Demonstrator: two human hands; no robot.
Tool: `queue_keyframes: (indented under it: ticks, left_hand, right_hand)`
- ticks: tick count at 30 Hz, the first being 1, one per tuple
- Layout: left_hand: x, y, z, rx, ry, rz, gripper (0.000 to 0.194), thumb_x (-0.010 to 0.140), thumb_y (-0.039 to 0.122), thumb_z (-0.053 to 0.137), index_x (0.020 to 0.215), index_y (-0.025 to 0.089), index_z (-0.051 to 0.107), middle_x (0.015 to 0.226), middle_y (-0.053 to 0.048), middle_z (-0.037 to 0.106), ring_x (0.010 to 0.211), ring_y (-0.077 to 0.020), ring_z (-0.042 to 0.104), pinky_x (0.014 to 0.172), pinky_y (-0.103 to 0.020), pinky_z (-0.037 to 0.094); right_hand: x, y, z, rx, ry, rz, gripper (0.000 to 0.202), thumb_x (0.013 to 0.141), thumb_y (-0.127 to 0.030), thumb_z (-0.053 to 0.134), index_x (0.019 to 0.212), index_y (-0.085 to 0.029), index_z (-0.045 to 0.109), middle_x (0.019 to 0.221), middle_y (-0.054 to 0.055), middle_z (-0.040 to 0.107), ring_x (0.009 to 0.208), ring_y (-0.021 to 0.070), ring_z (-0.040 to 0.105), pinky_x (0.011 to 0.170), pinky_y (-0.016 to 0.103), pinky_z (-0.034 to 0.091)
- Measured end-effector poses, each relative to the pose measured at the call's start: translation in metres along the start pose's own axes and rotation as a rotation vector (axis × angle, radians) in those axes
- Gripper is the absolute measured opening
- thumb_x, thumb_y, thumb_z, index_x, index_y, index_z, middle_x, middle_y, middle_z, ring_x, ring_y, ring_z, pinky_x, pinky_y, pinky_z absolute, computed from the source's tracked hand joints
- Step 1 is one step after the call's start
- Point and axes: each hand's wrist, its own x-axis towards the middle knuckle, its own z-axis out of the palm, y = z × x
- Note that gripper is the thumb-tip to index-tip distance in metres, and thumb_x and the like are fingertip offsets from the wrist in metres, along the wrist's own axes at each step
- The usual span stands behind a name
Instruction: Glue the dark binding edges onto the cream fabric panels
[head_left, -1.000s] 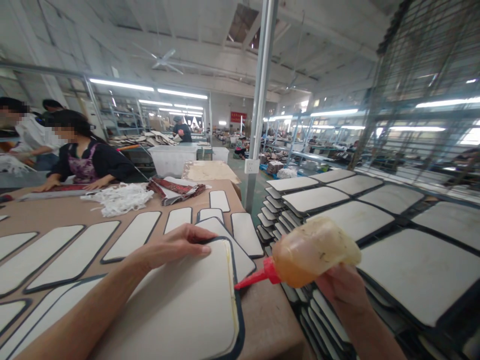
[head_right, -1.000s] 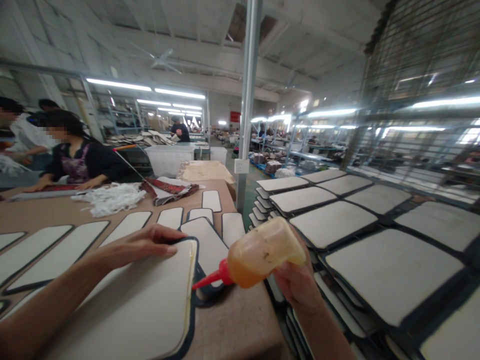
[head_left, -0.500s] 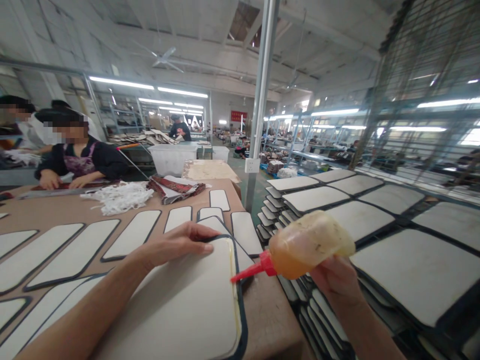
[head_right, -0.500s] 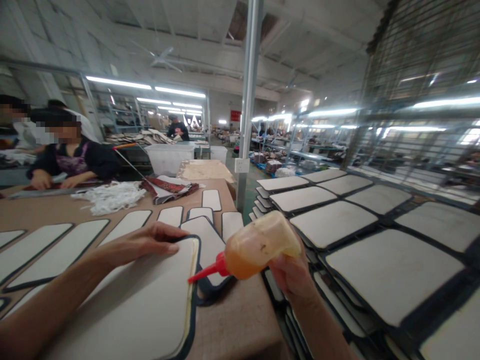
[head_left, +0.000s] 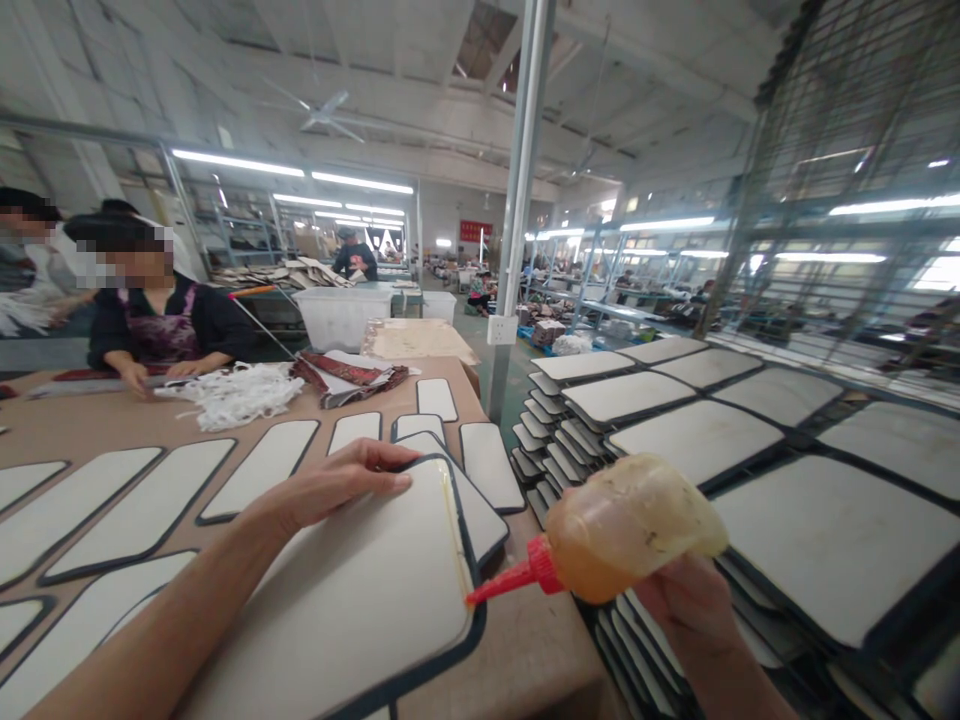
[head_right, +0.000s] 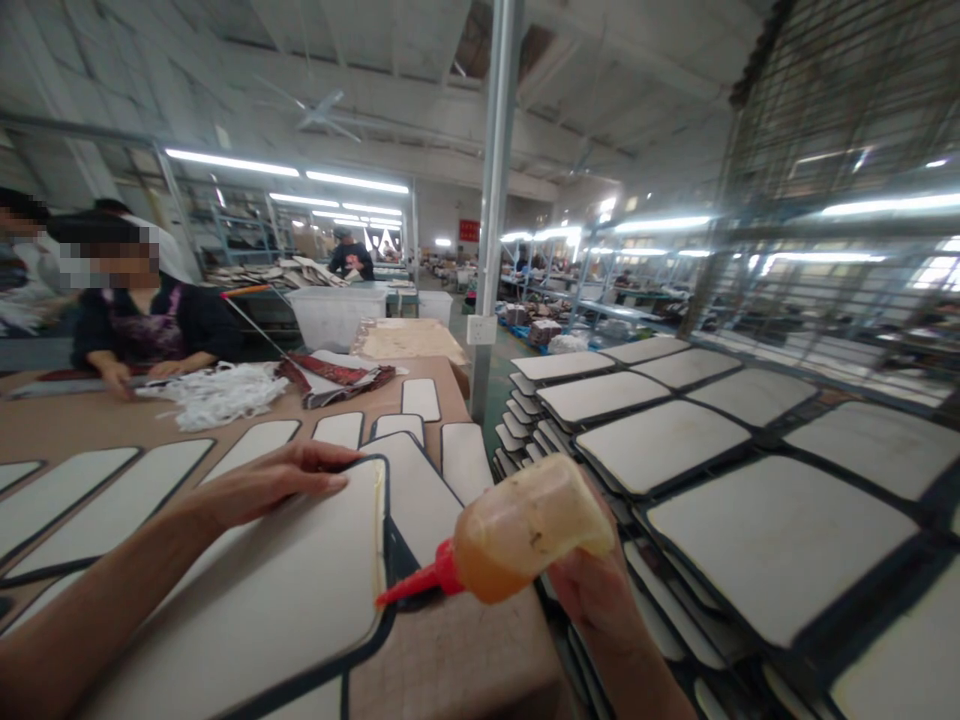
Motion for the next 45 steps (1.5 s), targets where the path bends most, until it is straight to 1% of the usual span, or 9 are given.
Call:
queue_keyframes:
  ticks: [4,9,16,22,30,34,37,41,45]
  left_hand:
    - [0.000,-0.003,-0.004,-0.043,0.071,-0.009,0.042,0.072,0.028,0.073,0.113,0.023,0.069,0.086,-0.004,0.076,0.067,-0.0161,0.068,0.058,-0.019,0.052]
    - [0.001,-0.005,-0.005,-0.135,0.124,0.006,0.048,0.070,0.030,0.075,0.116,0.020,0.067,0.087,-0.007,0.076,0.068,-0.0201,0.069,0.056,-0.023,0.053]
    - [0.005,-0.007,0.006,-0.285,0.348,0.024,0.057,0.062,0.027,0.081,0.116,0.017,0.065,0.083,-0.006,0.076,0.067,-0.0189,0.070,0.058,-0.023,0.055]
    - [0.009,-0.011,0.017,-0.374,0.522,-0.008,0.056,0.068,0.016,0.075,0.121,0.015,0.059,0.078,-0.007,0.076,0.064,-0.0196,0.070,0.055,-0.024,0.056]
    - [0.011,-0.012,0.023,-0.436,0.552,-0.004,0.054,0.068,0.013,0.075,0.121,0.017,0.059,0.074,-0.005,0.075,0.061,-0.0192,0.070,0.052,-0.023,0.055]
    - [0.015,-0.017,0.019,-0.432,0.560,0.009,0.050,0.066,0.016,0.077,0.114,0.018,0.064,0.074,-0.006,0.075,0.063,-0.0219,0.071,0.052,-0.025,0.056]
    - [0.017,-0.018,0.016,-0.409,0.576,0.023,0.049,0.067,0.014,0.076,0.114,0.017,0.064,0.077,-0.008,0.076,0.065,-0.0225,0.071,0.053,-0.026,0.056]
    - [0.010,-0.013,0.013,-0.339,0.532,-0.003,0.053,0.067,0.017,0.076,0.118,0.017,0.062,0.083,-0.008,0.076,0.069,-0.0218,0.071,0.057,-0.025,0.056]
    - [-0.002,-0.007,0.008,-0.254,0.429,-0.015,0.057,0.062,0.027,0.080,0.116,0.018,0.065,0.085,-0.008,0.076,0.069,-0.0207,0.070,0.056,-0.022,0.055]
  right_hand:
    - [-0.009,0.003,0.002,0.032,0.113,-0.016,0.055,0.057,-0.032,0.082,0.108,-0.031,0.065,0.100,0.005,0.073,0.089,0.0312,0.068,0.080,0.048,0.056]
    - [-0.013,0.011,-0.009,-0.003,0.159,-0.124,0.041,0.063,-0.026,0.078,0.103,-0.031,0.068,0.092,0.005,0.074,0.083,0.0279,0.069,0.074,0.043,0.058]
    - [-0.004,0.013,-0.007,0.024,0.188,-0.305,0.040,0.066,-0.022,0.079,0.103,-0.029,0.067,0.092,0.003,0.073,0.079,0.0177,0.068,0.070,0.025,0.057]
    - [-0.003,0.012,0.003,0.059,0.261,-0.290,0.045,0.064,-0.027,0.080,0.107,-0.027,0.066,0.092,0.001,0.072,0.081,0.0170,0.067,0.074,0.024,0.055]
    - [0.005,0.010,0.002,0.001,0.240,-0.319,0.044,0.066,-0.026,0.078,0.108,-0.029,0.065,0.092,0.001,0.071,0.081,0.0186,0.066,0.074,0.027,0.055]
    - [-0.008,0.023,0.002,0.009,0.176,-0.227,0.045,0.063,-0.027,0.080,0.107,-0.027,0.066,0.085,0.004,0.072,0.074,0.0235,0.068,0.066,0.034,0.058]
    - [-0.014,0.025,0.007,0.061,0.156,-0.108,0.044,0.063,-0.035,0.079,0.105,-0.028,0.067,0.092,0.007,0.073,0.081,0.0294,0.069,0.074,0.044,0.057]
    - [0.007,-0.001,0.016,0.143,0.276,-0.219,0.036,0.070,-0.042,0.072,0.105,-0.037,0.067,0.092,0.001,0.075,0.086,0.0267,0.070,0.079,0.044,0.057]
    - [0.034,-0.028,0.021,0.081,0.325,-0.292,0.038,0.060,-0.040,0.079,0.097,-0.034,0.071,0.093,0.001,0.075,0.091,0.0287,0.069,0.088,0.047,0.053]
